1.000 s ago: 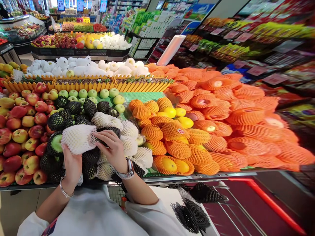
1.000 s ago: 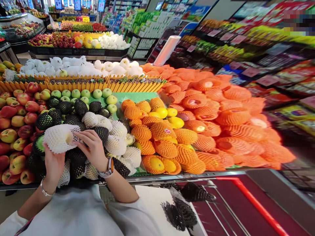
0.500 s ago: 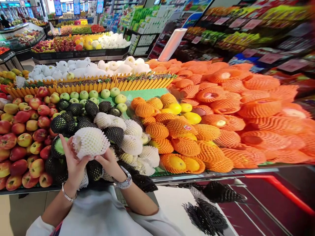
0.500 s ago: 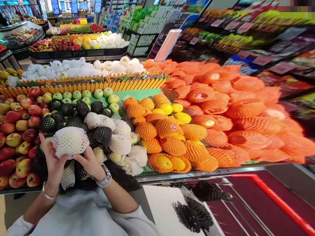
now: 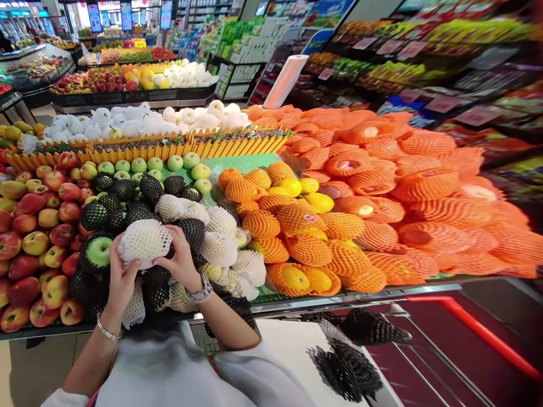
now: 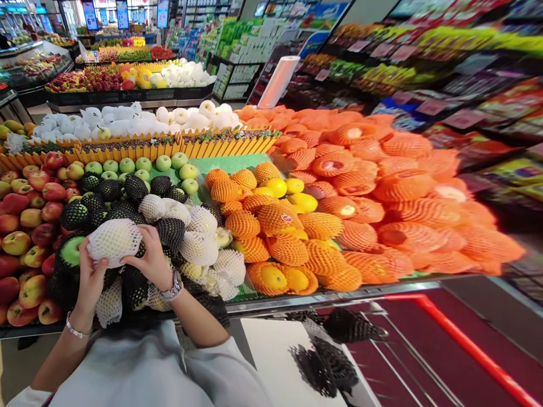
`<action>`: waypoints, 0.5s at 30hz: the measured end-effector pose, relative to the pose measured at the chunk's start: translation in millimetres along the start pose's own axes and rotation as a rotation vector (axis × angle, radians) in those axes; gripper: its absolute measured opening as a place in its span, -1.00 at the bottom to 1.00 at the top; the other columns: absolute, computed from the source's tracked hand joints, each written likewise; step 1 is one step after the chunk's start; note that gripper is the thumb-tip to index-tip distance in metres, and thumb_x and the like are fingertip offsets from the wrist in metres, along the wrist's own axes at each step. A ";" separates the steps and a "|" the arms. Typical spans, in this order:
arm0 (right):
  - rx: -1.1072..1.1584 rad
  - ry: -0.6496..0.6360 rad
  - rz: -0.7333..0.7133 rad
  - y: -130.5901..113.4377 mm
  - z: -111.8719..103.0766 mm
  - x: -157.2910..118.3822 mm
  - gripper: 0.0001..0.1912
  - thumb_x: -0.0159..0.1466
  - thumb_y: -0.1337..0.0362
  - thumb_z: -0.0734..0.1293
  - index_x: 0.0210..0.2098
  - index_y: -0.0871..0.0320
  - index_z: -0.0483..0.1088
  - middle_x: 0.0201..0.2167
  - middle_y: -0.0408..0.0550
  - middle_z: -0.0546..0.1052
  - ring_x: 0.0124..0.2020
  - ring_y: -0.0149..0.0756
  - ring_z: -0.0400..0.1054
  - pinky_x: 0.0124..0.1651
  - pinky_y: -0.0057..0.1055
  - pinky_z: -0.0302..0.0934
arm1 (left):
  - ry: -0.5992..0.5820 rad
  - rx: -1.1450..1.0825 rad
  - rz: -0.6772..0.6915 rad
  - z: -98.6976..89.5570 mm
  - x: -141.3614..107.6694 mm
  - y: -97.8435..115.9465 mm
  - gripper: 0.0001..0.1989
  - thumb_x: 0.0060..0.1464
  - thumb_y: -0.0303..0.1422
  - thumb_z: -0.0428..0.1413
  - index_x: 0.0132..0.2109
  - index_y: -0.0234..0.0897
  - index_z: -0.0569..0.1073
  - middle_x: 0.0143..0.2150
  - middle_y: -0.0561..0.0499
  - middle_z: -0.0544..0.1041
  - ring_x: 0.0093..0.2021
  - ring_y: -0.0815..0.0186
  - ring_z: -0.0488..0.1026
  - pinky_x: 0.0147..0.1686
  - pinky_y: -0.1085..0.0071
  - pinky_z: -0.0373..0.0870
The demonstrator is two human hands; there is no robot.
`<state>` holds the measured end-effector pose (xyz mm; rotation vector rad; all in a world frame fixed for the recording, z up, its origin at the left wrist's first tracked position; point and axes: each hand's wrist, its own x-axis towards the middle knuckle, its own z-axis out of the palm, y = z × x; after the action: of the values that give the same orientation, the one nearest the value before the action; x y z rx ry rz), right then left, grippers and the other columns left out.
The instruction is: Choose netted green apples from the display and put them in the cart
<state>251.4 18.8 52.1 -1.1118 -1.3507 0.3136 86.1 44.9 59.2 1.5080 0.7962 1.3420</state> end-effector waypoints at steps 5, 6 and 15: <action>-0.077 0.165 -0.153 2.8 0.5 4.6 0.12 -0.07 -0.22 0.52 0.26 0.03 -0.08 0.31 0.25 -0.03 0.39 0.10 -0.13 0.37 0.10 -0.11 | 0.114 -0.171 -0.146 8.4 -4.7 -14.1 -0.23 0.04 -0.08 0.25 0.32 -0.06 0.12 0.32 -0.17 0.25 0.20 0.18 0.36 0.19 0.23 0.31; -0.066 0.087 -0.191 4.3 -0.4 7.5 0.28 -0.13 -0.22 0.54 0.33 -0.01 -0.23 0.38 0.25 -0.19 0.44 0.12 -0.28 0.40 0.12 -0.20 | 0.130 -0.217 -0.172 10.9 -4.8 -14.7 -0.23 0.05 -0.05 0.24 0.33 -0.01 0.11 0.33 -0.14 0.24 0.20 0.19 0.36 0.17 0.26 0.33; 0.340 -0.371 -0.134 11.7 -5.2 22.1 0.41 -0.20 -0.10 0.61 0.40 0.04 -0.26 0.31 0.24 0.14 0.35 0.01 0.07 0.38 -0.01 -0.08 | 0.078 -0.361 -0.209 21.8 -5.2 -2.5 -0.14 -0.13 0.13 0.28 0.27 -0.05 0.26 0.18 -0.17 0.42 0.08 0.12 0.46 -0.04 0.29 0.48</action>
<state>266.6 38.7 57.5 -0.6955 -1.6164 0.6487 106.7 36.3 55.7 1.0675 0.6951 1.3108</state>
